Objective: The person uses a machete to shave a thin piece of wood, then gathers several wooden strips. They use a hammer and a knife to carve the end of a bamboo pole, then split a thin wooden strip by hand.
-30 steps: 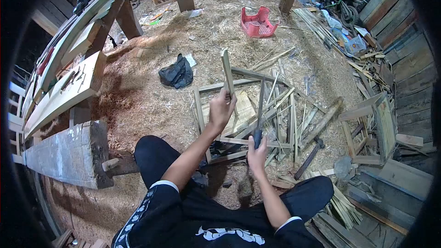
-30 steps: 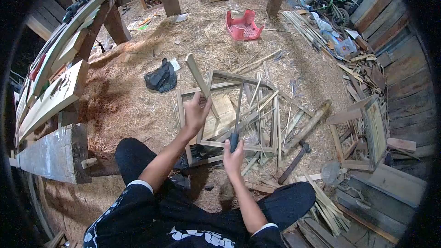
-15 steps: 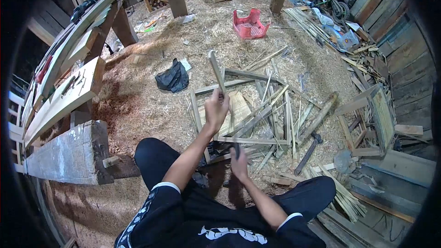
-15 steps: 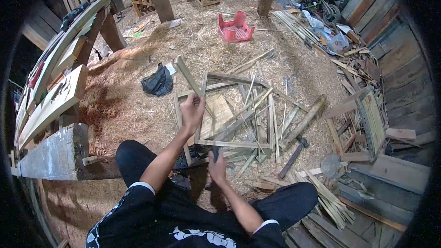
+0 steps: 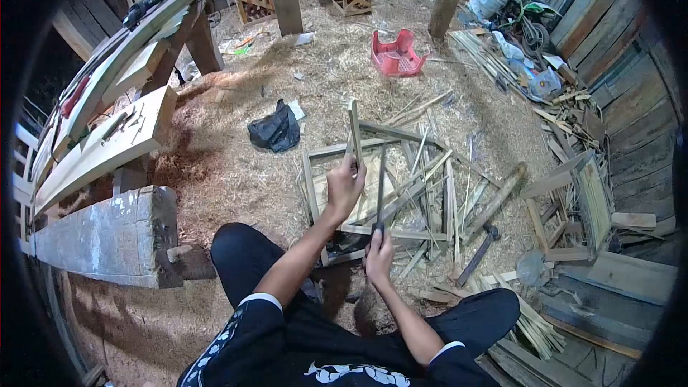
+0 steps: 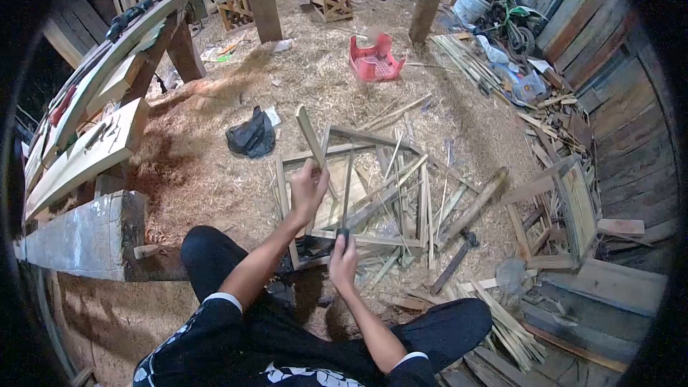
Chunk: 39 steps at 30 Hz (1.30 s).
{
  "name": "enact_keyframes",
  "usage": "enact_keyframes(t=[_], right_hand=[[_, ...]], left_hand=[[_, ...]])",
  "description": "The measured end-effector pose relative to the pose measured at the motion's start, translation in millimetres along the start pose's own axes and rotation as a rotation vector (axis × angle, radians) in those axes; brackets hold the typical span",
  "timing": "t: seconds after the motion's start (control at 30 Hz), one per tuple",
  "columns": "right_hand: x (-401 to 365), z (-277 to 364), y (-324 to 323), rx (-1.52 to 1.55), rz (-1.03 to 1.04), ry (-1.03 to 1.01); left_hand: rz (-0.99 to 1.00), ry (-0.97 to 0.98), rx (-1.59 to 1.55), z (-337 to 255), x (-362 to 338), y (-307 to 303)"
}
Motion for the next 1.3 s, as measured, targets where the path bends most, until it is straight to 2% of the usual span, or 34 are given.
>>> enact_keyframes(t=[0.03,0.1,0.13,0.2,0.23,0.27,0.3,0.37,0.4,0.43,0.47,0.5,0.53,0.57,0.6,0.63,0.67,0.7,0.77,0.8,0.83,0.87,0.9,0.93,0.97,1.03,1.07,1.1,1.17,1.23,1.27,1.3], right_hand=[[-3,-2,3,0.0,0.001,0.008],[-15,-8,8,-0.057,-0.164,-0.263],[-9,-31,16,-0.286,-0.164,-0.358],[9,-79,20,-0.296,-0.139,-0.359],[9,-53,19,-0.296,-0.112,-0.365],[6,-32,11,-0.053,0.047,0.019],[6,-21,6,-0.059,0.047,0.027],[2,-10,3,0.235,0.039,-0.124],[-7,-5,6,0.295,-0.001,-0.195],[-8,-24,14,0.299,-0.001,-0.187],[4,-60,28,0.162,0.018,-0.118],[9,-59,30,0.021,0.034,-0.051],[14,-58,25,-0.222,-0.093,-0.295],[19,-58,23,-0.223,-0.097,-0.302],[7,-4,5,-0.111,-0.035,-0.139],[-10,22,-4,-0.001,0.033,0.049],[-6,11,2,0.012,-0.087,-0.125],[-5,2,8,0.015,-0.081,-0.121],[-9,-20,20,-0.165,-0.268,-0.414],[2,-18,26,-0.366,-0.242,-0.487],[-2,-25,21,-0.369,-0.248,-0.485],[-3,-34,16,-0.24,-0.073,-0.195],[-3,0,4,-0.116,0.108,0.071],[-9,17,4,0.034,0.094,0.155],[-13,9,5,0.03,0.1,0.169],[-15,3,9,-0.085,-0.241,-0.366],[-19,-2,14,-0.103,-0.213,-0.325],[1,-33,21,-0.327,-0.09,-0.227],[12,-51,24,-0.247,-0.117,-0.287],[-1,-6,9,-0.093,0.039,0.074],[-9,5,9,-0.032,-0.093,-0.055],[-7,5,8,-0.034,-0.091,-0.047]], left_hand=[[-0.014,-0.032,-0.021,3,2,1],[-0.015,-0.067,-0.067,5,3,-2],[-0.031,-0.087,-0.121,4,5,-4],[-0.027,-0.077,-0.157,-3,3,-8],[-0.023,-0.059,-0.186,-2,6,-11],[-0.087,0.032,-0.168,-4,6,-9],[-0.085,0.022,-0.17,0,3,-6],[-0.092,-0.005,-0.174,14,0,-2],[-0.049,0.009,-0.145,-5,3,-16],[-0.042,0.004,-0.141,-4,0,-18],[-0.086,-0.037,-0.238,0,1,-16],[-0.132,-0.079,-0.34,0,4,-15],[-0.102,-0.146,-0.198,3,3,-20],[-0.106,-0.14,-0.203,3,6,-18],[-0.126,-0.079,-0.227,6,10,-16],[-0.133,-0.038,-0.241,10,2,-17],[-0.101,-0.066,-0.149,14,-1,-19],[-0.099,-0.069,-0.142,13,0,-20],[-0.082,-0.187,-0.164,5,0,-23],[-0.118,-0.112,-0.185,3,1,-24],[-0.114,-0.112,-0.191,2,-4,-26],[-0.077,-0.187,-0.155,5,-3,-29],[-0.063,-0.254,-0.123,10,6,-27],[-0.096,-0.124,-0.173,13,1,-22],[-0.092,-0.138,-0.167,12,-6,-21],[-0.089,-0.138,-0.19,11,-4,-21],[-0.075,-0.155,-0.146,11,-3,-22],[-0.071,-0.148,-0.152,11,-1,-20],[-0.112,-0.092,-0.164,11,0,-17],[-0.121,-0.096,-0.094,4,8,-17],[-0.146,-0.081,-0.152,9,0,-14],[-0.175,-0.054,-0.213,9,-1,-13]])
Point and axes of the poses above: each hand's wrist, its own x-axis towards the middle knuckle, its own y-axis out of the palm, z = x × y, the point moved 1 cm from there along x, towards the middle knuckle, and after that the axes turned 10 degrees about -x, right-handed, at the moved point
